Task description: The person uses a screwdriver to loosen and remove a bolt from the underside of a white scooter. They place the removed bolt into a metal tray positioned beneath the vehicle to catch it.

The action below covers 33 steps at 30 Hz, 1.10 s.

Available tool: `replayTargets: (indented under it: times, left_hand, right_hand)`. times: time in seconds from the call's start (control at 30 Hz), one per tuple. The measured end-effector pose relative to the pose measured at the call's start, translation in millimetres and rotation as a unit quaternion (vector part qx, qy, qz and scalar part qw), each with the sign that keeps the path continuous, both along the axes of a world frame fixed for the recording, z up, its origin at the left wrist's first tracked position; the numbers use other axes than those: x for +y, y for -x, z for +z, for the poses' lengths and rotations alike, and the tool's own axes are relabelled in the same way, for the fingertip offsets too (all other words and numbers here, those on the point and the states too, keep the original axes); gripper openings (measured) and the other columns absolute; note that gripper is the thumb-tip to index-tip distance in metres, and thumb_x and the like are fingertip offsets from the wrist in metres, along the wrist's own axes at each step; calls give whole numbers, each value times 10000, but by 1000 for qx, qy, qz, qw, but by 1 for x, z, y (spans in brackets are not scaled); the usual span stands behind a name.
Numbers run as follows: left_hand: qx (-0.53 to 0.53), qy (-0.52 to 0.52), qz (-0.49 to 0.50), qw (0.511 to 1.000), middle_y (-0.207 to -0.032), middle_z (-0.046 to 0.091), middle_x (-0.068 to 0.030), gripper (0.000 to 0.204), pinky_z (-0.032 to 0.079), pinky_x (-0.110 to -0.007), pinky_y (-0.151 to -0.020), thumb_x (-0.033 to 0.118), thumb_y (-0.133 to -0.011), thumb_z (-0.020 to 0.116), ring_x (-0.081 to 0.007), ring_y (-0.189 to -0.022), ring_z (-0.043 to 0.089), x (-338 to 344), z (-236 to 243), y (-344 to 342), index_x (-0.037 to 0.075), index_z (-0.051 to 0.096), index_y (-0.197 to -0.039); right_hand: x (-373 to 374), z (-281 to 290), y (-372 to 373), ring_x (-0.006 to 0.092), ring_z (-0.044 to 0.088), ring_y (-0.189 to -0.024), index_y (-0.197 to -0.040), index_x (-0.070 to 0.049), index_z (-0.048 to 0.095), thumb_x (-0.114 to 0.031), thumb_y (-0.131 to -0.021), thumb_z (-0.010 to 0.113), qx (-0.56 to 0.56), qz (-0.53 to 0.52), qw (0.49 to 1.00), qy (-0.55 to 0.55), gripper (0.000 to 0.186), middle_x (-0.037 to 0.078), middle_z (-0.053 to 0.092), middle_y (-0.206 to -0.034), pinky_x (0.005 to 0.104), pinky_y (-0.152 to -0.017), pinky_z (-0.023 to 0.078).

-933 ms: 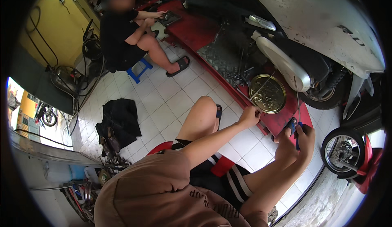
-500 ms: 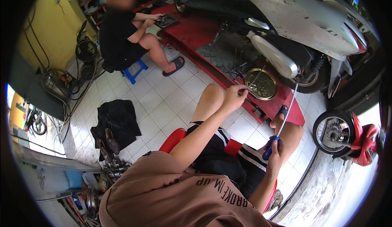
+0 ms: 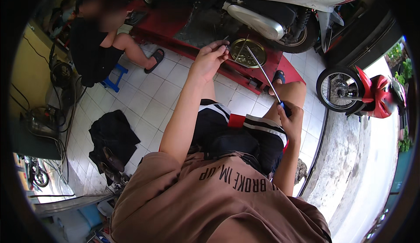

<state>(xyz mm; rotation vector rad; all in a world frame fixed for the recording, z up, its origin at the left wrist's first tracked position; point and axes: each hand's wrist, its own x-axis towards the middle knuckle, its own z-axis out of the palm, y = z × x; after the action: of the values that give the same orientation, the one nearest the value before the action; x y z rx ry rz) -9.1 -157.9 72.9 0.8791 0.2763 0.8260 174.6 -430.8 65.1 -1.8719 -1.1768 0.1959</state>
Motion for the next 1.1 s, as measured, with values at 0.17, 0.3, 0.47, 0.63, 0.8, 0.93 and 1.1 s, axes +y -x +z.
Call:
replayTargets:
  times: [0.17,0.3,0.47,0.63,0.8,0.93,1.1]
  left_hand:
    - [-11,-39,-21,999,-922,597,-51,216,478,-244,-759,37,-913,568,-127,-851,571,-11,5,11,-18,589,-1120]
    - [-2,-52,-8,999,-949,622,-65,218,492,-255,-771,43,-916,564,-138,-859,597,-14,17,22,-18,598,-1123]
    - [39,-98,15,994,-945,636,-70,191,494,-254,-770,40,-918,560,-136,-842,604,-16,26,29,-27,622,-1085]
    - [280,-275,-20,919,-843,634,-56,159,481,-246,-739,-20,-901,526,-110,-767,583,-9,40,48,-43,649,-999]
    - [288,-281,-77,912,-842,636,-48,142,478,-249,-726,-39,-892,528,-102,-758,576,-9,41,52,-41,647,-969]
    - [216,-252,-39,943,-901,642,-58,125,478,-256,-726,-32,-893,547,-114,-773,583,-4,30,34,-43,638,-979]
    - [148,-150,-63,975,-916,601,-50,152,440,-242,-662,19,-908,566,-121,-778,557,6,19,-2,-38,591,-1047]
  right_hand:
    - [6,12,14,219,618,-598,-888,74,674,-93,-761,689,-19,60,998,-20,210,178,647,-701,295,-603,474]
    - [13,19,19,208,619,-607,-899,73,678,-87,-753,695,-45,74,995,-41,218,174,652,-703,291,-605,475]
    - [12,20,21,210,625,-615,-897,74,682,-81,-741,706,-31,72,996,-33,221,174,656,-709,290,-611,478]
    - [7,30,17,258,656,-641,-879,60,691,-70,-702,722,-97,73,992,-33,221,179,676,-753,313,-624,500]
    - [4,16,4,265,665,-657,-873,48,701,-73,-688,737,-36,95,994,-32,224,176,682,-764,321,-633,508]
    - [9,-5,0,252,671,-663,-865,59,703,-88,-703,742,29,78,997,2,222,186,686,-761,310,-638,518]
    - [15,-26,-7,224,670,-661,-902,73,698,-100,-727,738,91,55,994,-22,250,176,692,-759,297,-633,509]
